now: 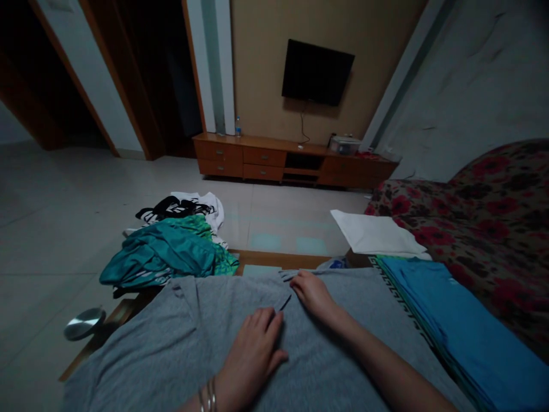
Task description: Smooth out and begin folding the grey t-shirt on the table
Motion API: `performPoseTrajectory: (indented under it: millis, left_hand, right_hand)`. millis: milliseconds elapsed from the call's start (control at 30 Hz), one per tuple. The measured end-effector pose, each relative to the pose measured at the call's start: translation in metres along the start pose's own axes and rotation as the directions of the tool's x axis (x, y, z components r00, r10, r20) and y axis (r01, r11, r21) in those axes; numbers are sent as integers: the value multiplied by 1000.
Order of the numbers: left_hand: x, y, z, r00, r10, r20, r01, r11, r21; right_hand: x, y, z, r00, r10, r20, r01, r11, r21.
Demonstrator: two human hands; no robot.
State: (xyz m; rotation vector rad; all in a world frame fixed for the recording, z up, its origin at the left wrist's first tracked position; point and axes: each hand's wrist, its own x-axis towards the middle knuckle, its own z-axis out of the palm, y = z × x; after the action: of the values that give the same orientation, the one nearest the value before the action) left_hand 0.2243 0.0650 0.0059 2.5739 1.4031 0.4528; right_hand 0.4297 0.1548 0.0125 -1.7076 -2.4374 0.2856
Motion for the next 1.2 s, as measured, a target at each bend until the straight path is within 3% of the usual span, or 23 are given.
performPoseTrajectory:
  millis: [133,267,433,533,600,800,967,1067,1200]
  left_hand:
    - [32,-1,11,980,-200,16,200,979,34]
    - [47,-28,3,966,-253,50,257,955,-147]
    - [51,-53,-20,895,-444,44,399,753,-524]
    - [59,-57,-35,862,-500,84,434,644,-630]
    - [66,-57,-43,856,-510,90,439,623,-647]
    - [83,-54,-57,866,-491,98,439,650,-620]
    - [85,-51,-62,913,-404,62,364,733,-575]
    - [82,-50,-59,947,-320,34,288,795,-534]
    - [69,-42,-42,981,-189,44,187,861,-473]
  right_hand:
    - [0,10,16,981,-132,-142,152,978,141]
    - [-2,15,25,956,-154,-249,203,961,187]
    - [-4,22,24,938,-178,-297,236,956,174]
    - [-6,20,19,917,-219,-334,275,953,130]
    - [-7,16,16,898,-254,-360,312,943,115]
    - [-3,9,14,878,-307,-366,361,929,85]
    - [11,5,13,894,-335,-299,347,938,-12]
    - [21,1,16,921,-313,-231,308,950,-58]
    - [24,-1,28,939,-255,-232,253,967,-38]
